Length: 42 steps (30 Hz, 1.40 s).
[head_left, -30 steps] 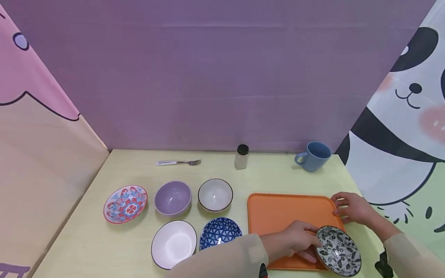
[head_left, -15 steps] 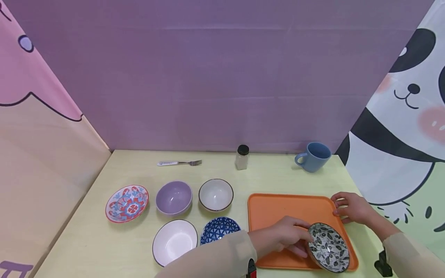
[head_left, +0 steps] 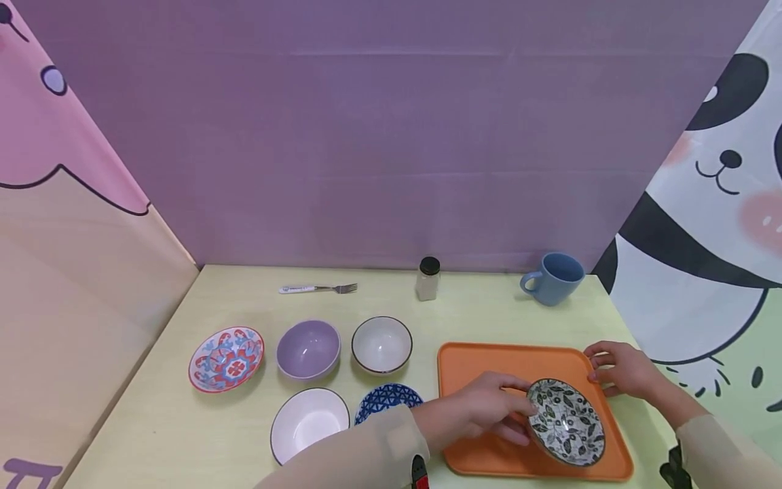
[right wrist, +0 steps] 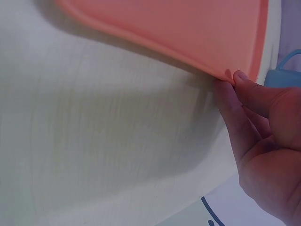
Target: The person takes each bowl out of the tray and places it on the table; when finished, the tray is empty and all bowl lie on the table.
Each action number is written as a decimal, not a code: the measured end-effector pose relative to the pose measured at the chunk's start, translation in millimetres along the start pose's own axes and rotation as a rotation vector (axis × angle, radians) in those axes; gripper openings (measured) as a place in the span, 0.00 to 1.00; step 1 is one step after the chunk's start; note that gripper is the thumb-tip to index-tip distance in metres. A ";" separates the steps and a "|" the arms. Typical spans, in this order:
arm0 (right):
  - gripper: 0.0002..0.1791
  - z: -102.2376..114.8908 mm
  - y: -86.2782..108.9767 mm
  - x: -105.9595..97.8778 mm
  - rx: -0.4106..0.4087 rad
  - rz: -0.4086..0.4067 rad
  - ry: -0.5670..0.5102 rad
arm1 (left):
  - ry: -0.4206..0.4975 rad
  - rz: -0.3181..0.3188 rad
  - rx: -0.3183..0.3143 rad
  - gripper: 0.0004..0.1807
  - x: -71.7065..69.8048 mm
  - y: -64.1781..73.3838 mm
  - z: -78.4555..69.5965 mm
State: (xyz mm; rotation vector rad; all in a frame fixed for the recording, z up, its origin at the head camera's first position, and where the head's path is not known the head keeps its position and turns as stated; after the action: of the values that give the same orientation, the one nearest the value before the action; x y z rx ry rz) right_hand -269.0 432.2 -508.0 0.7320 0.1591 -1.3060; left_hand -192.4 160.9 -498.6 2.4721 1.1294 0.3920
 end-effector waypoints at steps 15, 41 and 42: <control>0.29 0.6 -0.1 -3.3 0.003 0.000 -0.010 | 0.024 0.017 0.096 0.23 -45.5 39.6 -16.5; 0.30 -5.2 -2.1 -2.0 0.019 0.012 -0.053 | -0.062 -0.027 0.113 0.32 -115.0 105.6 -6.5; 0.30 -5.8 -2.1 -1.8 0.022 0.009 -0.055 | -0.067 -0.023 0.117 0.32 -116.9 108.8 -6.1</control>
State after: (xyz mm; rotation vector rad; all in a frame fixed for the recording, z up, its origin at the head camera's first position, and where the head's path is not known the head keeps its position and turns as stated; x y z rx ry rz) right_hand -269.8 436.9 -512.3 0.7134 0.0971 -1.3197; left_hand -197.7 7.7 -453.5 2.5497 1.1828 0.2409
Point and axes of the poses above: each hand's wrist, its own y-axis away from the middle knuckle, its own x-axis out of the palm, z = x × y, the point moved 8 cm from there along -y, towards the middle knuckle, and after that the axes turned 15 degrees about -y, right-handed, at the moved point
